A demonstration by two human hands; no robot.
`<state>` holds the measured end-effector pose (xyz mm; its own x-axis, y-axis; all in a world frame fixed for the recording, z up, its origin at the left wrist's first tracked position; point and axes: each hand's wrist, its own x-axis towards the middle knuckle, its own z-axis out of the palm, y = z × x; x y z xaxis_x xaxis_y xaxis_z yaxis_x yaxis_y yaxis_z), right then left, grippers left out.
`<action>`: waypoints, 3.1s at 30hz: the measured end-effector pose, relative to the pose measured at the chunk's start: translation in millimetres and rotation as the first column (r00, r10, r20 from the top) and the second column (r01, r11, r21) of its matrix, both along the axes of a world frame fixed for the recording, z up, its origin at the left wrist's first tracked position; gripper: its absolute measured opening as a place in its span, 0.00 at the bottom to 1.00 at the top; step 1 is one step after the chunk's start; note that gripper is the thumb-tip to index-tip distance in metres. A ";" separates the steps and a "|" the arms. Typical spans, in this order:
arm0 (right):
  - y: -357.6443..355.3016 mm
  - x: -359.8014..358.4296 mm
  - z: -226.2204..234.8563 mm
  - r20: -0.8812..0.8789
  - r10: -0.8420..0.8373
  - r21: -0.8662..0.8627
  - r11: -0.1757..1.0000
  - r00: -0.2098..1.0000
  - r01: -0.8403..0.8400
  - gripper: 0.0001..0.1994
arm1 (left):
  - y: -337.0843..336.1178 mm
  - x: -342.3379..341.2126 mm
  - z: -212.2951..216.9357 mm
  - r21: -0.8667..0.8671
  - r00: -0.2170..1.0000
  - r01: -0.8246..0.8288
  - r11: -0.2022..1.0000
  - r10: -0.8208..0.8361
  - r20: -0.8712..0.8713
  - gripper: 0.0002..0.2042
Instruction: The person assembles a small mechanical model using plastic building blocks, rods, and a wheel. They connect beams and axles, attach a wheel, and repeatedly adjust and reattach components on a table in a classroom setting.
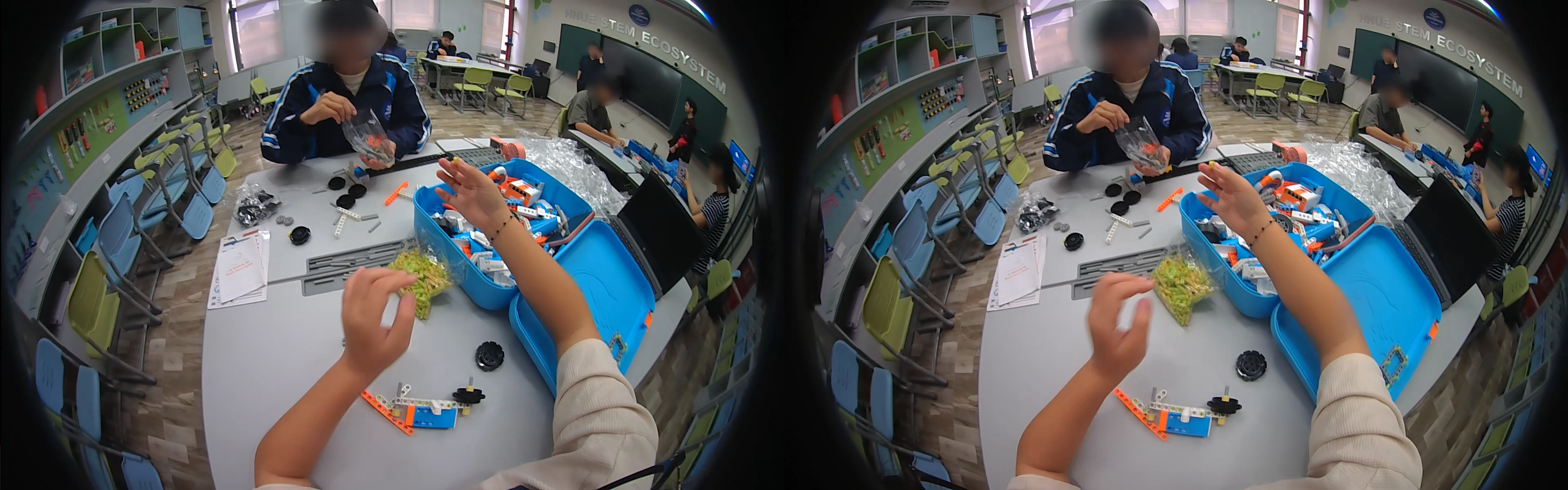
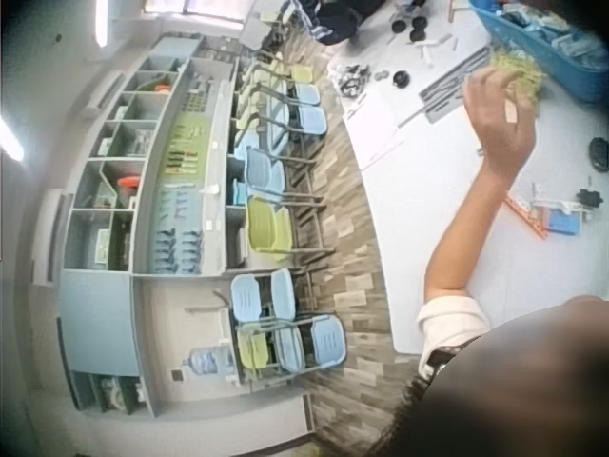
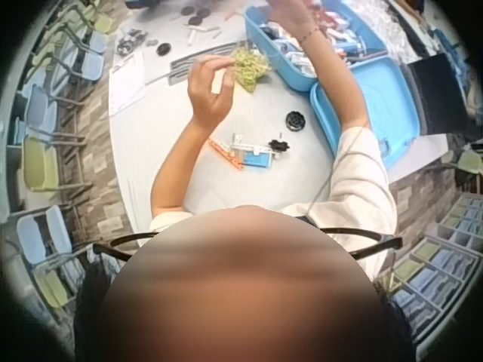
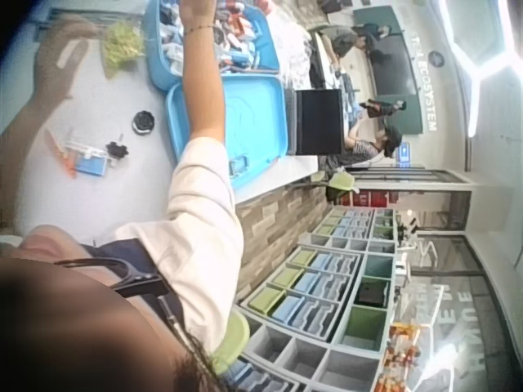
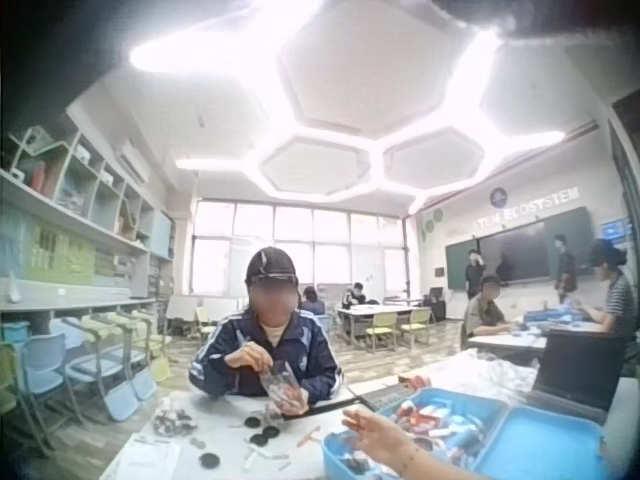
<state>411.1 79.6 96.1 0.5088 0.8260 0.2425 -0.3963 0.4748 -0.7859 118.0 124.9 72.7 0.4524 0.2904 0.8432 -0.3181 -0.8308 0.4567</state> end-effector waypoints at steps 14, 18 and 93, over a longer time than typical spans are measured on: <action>-0.4 4.6 1.6 -0.028 -0.104 0.019 0.994 0.994 0.105 0.13 | -88.9 -123.1 95.6 0.004 0.822 0.044 0.999 -0.039 0.568 0.20; -0.6 5.1 2.5 -0.028 -0.104 0.021 0.994 0.994 0.104 0.11 | -87.5 -123.9 96.8 0.007 0.835 0.032 0.999 -0.030 0.550 0.25; -4.2 4.6 4.1 -0.016 -0.102 0.048 0.994 0.995 0.103 0.10 | -78.0 -157.0 125.7 -0.729 0.445 0.661 0.179 -0.876 0.188 0.23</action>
